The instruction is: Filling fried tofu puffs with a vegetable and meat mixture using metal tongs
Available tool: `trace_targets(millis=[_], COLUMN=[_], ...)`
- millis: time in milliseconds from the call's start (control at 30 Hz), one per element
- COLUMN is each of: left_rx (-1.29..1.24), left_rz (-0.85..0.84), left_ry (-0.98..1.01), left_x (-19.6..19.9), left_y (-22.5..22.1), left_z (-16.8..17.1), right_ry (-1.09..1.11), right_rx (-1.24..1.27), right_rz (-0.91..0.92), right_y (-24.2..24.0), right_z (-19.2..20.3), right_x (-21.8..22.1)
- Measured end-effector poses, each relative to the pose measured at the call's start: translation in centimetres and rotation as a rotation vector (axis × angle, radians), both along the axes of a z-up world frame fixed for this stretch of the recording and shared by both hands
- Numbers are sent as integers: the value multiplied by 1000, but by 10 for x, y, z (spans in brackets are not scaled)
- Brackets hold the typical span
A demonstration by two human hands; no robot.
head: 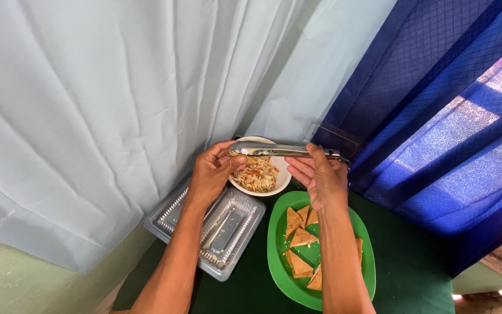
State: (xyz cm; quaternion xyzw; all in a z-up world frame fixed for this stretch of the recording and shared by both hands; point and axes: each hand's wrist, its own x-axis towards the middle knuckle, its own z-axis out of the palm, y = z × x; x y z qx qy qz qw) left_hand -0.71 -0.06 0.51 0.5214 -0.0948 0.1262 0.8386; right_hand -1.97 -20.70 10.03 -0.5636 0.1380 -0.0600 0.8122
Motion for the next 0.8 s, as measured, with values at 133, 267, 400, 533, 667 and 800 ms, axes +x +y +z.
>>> trace_targets(millis=[133, 267, 400, 533, 667, 800], left_rx=[3, 18, 16, 55, 96, 92], left_rz=[11, 19, 9, 4, 15, 19], left_ry=[23, 23, 25, 32, 31, 37], left_x=[-1, -1, -1, 5, -8, -9], left_y=[-5, -4, -5, -3, -4, -5], left_z=[1, 3, 4, -7, 9, 13], right_ry=[-4, -12, -24, -49, -78, -61], right_rx=[6, 19, 30, 91, 97, 96], right_rz=[-21, -16, -34, -40, -57, -61], right_y=[-1, -1, -1, -7, -23, -32], right_z=[-4, -3, 0, 10, 9, 8], right_x=[2, 0, -2, -5, -1, 0])
